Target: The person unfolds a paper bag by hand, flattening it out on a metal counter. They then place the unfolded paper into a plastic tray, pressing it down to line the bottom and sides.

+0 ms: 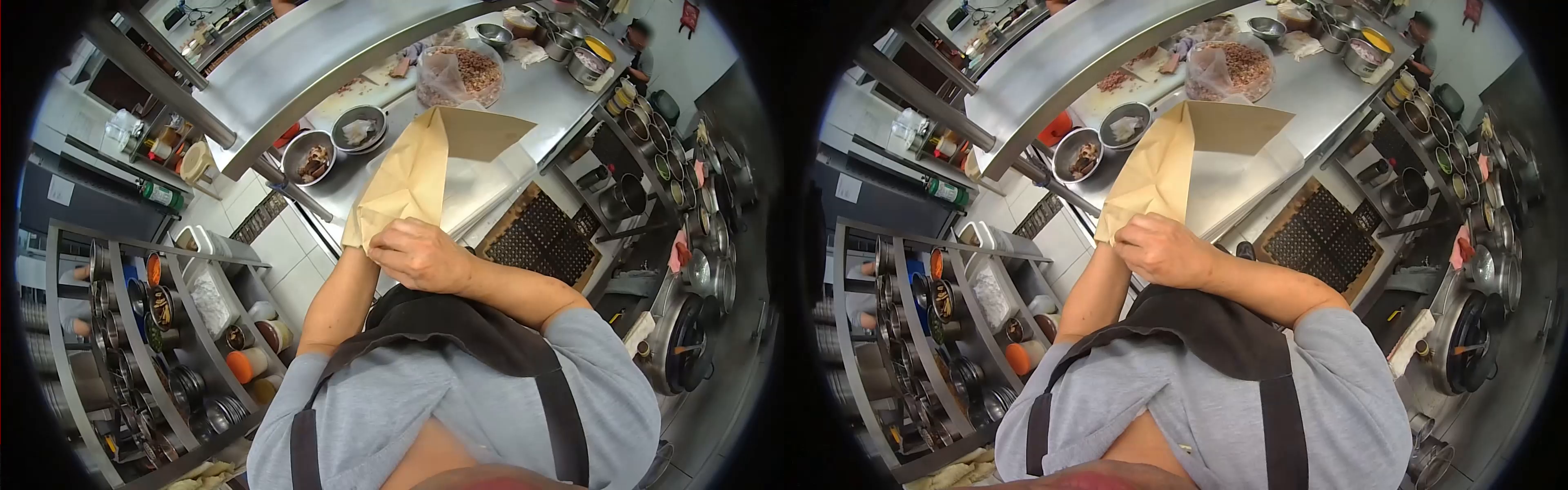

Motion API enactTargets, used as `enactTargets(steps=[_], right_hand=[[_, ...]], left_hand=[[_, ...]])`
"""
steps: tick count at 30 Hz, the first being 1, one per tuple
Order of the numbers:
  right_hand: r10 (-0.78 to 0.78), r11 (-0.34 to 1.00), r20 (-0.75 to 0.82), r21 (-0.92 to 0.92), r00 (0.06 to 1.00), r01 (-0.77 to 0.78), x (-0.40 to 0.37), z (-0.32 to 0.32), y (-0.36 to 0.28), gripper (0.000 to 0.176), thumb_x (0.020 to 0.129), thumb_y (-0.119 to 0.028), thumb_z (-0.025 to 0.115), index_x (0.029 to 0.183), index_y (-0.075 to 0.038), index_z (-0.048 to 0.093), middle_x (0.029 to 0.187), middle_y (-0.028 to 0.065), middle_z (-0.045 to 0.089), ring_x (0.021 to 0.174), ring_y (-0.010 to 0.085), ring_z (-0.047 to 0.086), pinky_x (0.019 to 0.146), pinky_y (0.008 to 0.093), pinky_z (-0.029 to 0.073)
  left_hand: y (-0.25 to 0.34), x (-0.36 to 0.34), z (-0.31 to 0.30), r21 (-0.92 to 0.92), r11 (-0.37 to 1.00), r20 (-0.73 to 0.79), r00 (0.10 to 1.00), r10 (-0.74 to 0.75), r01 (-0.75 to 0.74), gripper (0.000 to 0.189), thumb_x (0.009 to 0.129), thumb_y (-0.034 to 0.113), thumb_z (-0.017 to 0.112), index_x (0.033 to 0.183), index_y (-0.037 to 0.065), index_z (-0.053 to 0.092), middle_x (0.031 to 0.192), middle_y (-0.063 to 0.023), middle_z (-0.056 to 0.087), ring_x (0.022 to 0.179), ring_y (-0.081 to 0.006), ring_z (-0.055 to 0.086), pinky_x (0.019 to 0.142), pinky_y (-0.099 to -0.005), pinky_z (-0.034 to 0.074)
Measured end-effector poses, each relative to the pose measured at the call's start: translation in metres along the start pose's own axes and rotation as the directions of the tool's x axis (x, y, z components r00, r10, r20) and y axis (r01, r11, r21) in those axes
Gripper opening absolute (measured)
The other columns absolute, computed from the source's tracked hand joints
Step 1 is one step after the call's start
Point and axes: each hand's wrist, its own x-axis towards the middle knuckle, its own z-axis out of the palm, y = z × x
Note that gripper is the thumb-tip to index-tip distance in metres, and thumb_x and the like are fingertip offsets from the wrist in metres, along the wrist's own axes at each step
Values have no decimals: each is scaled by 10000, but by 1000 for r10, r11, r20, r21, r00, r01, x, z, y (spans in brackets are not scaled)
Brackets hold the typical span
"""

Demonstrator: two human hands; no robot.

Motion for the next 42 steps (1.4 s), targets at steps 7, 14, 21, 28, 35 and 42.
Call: enactTargets(steps=[7, 14, 21, 28, 35, 42], right_hand=[[249, 968, -410, 80, 877, -237, -27, -71, 17, 265, 804, -112, 749, 1039, 2, 708, 1026, 129, 709, 905, 276, 688, 809, 357, 548], [789, 557, -216, 648, 575, -520, -30, -67, 116, 234, 959, -122, 604, 1055, 75, 685, 989, 74, 713, 876, 125, 636, 753, 275, 504], [681, 719, -163, 337, 714, -608, -51, -59, 94, 217, 970, -96, 585, 1084, 55, 691, 921, 46, 729, 821, 105, 630, 761, 263, 501], [865, 479, -140, 522, 483, -706, -121, -45, 84, 281, 970, -174, 629, 1084, 76, 686, 948, 84, 736, 857, 129, 656, 785, 273, 499], [931, 313, -183, 845, 315, -434, -138, -59, 80, 291, 971, -192, 640, 1161, 26, 672, 1041, 74, 727, 923, 143, 676, 840, 269, 507], [937, 319, -202, 827, 285, -463, -145, -72, 97, 261, 960, -162, 644, 1141, 23, 676, 1060, 95, 729, 883, 172, 702, 815, 285, 542]], left_hand=[[1, -9, -21, -103, 994, -85, 995, -44, 35, 462, 980, 210, 596, 1406, 63, 493, 1334, -128, 588, 1218, -269, 589, 990, -391, 517], [-25, -2, -22, -194, 977, -132, 985, -114, 87, 475, 983, 213, 598, 1418, 63, 479, 1337, -126, 586, 1212, -266, 594, 980, -387, 529], [7, -13, 24, -382, 924, -83, 995, -64, 28, 483, 1016, 204, 538, 1455, 48, 412, 1389, -155, 544, 1199, -263, 604, 965, -409, 549], [5, -8, 4, -437, 899, -110, 991, -73, 18, 478, 988, 161, 581, 1428, 30, 448, 1378, -161, 556, 1176, -254, 617, 934, -395, 562], [-1, -17, -10, -344, 938, -130, 989, -76, 27, 472, 988, 162, 579, 1422, 26, 454, 1378, -160, 557, 1180, -255, 614, 939, -396, 560], [-14, -9, -37, -306, 952, -200, 977, -81, 16, 466, 988, 163, 578, 1417, 23, 460, 1378, -160, 559, 1185, -256, 612, 943, -396, 557]])
